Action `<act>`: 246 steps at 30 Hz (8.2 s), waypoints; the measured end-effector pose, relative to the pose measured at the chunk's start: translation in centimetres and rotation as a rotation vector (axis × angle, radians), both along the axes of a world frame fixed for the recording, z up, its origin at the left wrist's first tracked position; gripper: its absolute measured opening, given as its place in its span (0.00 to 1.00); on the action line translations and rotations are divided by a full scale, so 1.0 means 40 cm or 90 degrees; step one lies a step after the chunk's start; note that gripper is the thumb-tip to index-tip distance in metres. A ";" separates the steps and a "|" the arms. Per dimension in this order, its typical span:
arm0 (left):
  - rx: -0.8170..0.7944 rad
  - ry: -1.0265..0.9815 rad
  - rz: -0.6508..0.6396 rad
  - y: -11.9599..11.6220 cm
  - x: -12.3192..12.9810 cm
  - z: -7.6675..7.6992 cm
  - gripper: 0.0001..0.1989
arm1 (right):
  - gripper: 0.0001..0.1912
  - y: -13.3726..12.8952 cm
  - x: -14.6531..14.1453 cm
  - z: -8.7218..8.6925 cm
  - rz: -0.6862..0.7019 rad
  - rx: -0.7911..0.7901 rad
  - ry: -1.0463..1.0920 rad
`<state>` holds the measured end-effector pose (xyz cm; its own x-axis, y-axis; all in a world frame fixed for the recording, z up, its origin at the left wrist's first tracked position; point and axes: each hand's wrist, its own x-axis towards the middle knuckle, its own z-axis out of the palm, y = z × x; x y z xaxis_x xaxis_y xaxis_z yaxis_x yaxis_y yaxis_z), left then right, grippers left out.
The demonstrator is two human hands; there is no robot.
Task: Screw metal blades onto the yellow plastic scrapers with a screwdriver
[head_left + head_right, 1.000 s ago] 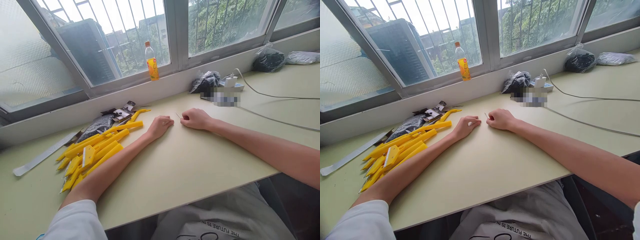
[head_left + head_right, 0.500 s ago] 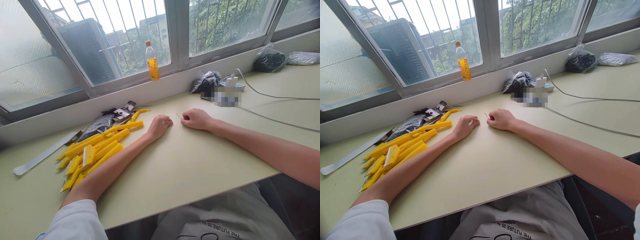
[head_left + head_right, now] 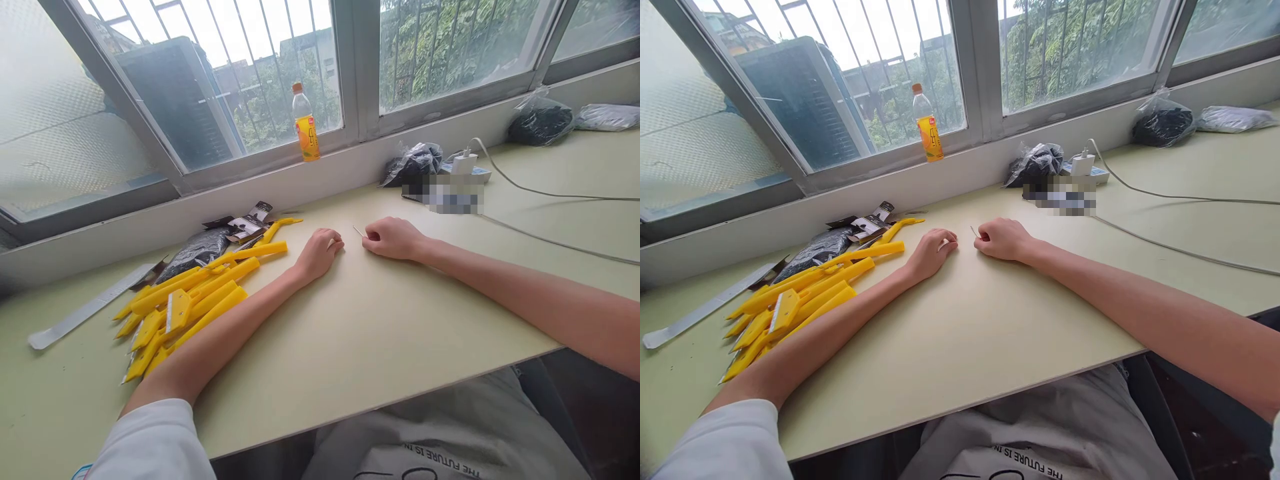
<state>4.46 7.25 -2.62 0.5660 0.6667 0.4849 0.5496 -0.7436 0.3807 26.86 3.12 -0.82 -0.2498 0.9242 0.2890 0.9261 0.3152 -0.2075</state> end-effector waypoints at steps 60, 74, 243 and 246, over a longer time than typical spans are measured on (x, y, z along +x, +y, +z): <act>0.111 -0.025 0.088 -0.065 -0.052 0.039 0.11 | 0.13 0.001 0.008 0.004 0.008 -0.032 0.045; 0.096 0.009 0.032 -0.038 -0.075 0.011 0.10 | 0.13 0.001 0.009 0.006 0.012 -0.027 0.039; 0.228 0.162 0.015 -0.065 -0.052 0.028 0.14 | 0.16 -0.001 0.008 0.007 0.021 -0.027 0.026; 0.259 0.198 0.003 -0.070 -0.049 0.033 0.14 | 0.16 -0.002 0.007 0.008 0.019 -0.027 0.025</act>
<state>2.49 4.45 -1.29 0.7220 0.4617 0.5153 0.5946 -0.7949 -0.1210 27.15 3.05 -0.49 -0.2675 0.9278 0.2599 0.9072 0.3334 -0.2565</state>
